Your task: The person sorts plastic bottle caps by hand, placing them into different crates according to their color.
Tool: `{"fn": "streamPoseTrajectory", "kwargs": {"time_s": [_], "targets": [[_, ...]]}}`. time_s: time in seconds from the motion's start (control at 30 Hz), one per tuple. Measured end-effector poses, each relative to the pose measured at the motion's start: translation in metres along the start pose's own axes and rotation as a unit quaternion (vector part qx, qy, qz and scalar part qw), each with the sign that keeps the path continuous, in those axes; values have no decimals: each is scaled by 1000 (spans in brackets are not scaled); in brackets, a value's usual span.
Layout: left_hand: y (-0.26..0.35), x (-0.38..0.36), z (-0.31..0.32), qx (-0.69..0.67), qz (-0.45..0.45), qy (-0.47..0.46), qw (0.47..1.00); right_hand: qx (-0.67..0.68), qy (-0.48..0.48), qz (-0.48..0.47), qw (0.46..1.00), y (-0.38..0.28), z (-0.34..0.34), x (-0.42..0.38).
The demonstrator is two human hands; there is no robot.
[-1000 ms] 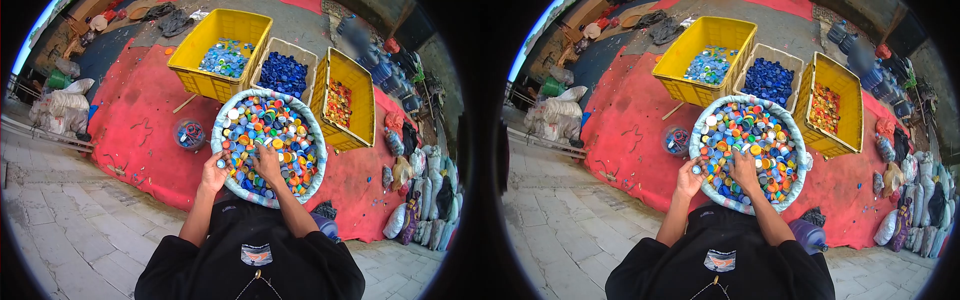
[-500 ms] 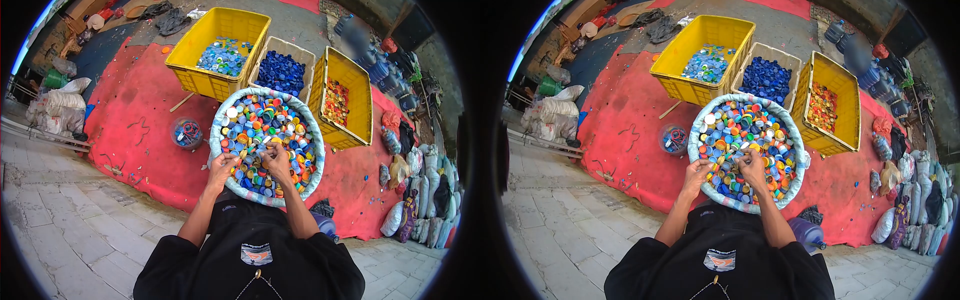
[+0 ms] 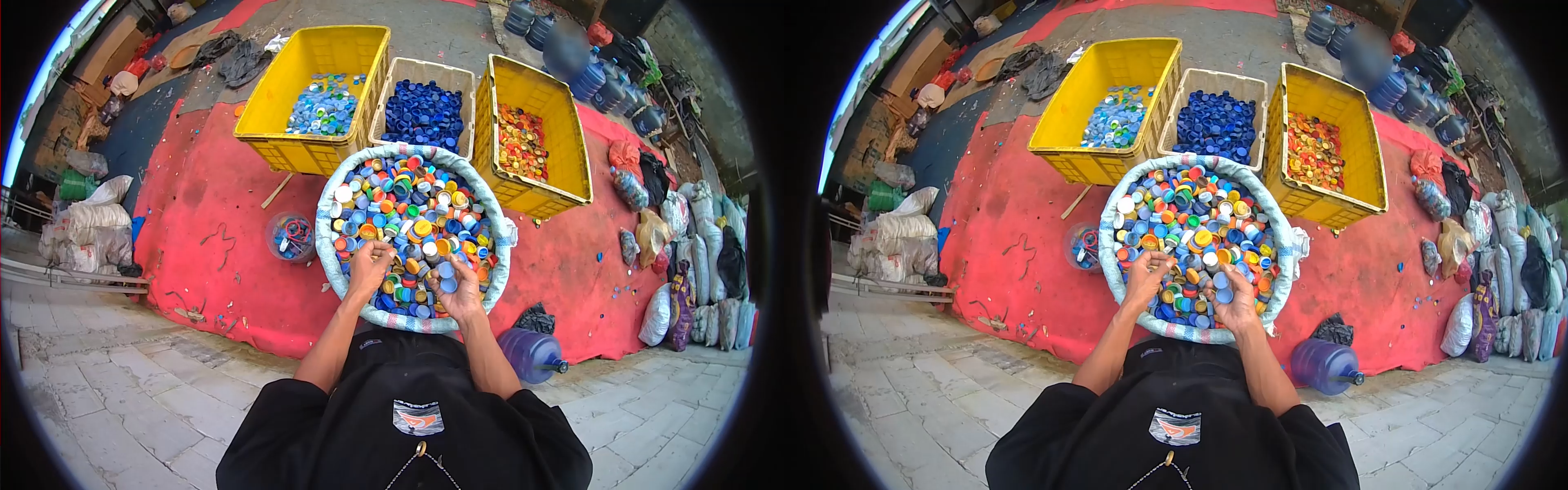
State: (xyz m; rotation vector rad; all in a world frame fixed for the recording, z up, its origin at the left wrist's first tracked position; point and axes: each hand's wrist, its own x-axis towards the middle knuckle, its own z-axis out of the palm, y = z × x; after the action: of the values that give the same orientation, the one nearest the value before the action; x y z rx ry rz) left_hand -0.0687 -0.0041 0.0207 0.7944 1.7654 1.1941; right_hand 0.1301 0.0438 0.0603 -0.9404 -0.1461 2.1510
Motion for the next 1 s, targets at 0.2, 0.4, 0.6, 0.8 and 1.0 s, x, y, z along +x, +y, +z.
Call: {"fn": "streamPoseTrajectory", "kwargs": {"time_s": [0.2, 0.4, 0.6, 0.8, 1.0], "targets": [[0, 23, 14, 231, 106, 14, 967, 50, -57, 15, 997, 7, -35, 1], [-1, 30, 34, 335, 143, 38, 931, 22, -38, 0, 999, 0, -37, -12], [6, 34, 44, 362, 101, 62, 925, 12, -35, -13, 999, -1, -45, -17], [6, 45, 50, 359, 74, 58, 929, 10, -29, -14, 999, -3, -45, -16], [8, 44, 52, 304, 59, 66, 949, -16, -25, -11, 999, -3, -41, -16]]}}
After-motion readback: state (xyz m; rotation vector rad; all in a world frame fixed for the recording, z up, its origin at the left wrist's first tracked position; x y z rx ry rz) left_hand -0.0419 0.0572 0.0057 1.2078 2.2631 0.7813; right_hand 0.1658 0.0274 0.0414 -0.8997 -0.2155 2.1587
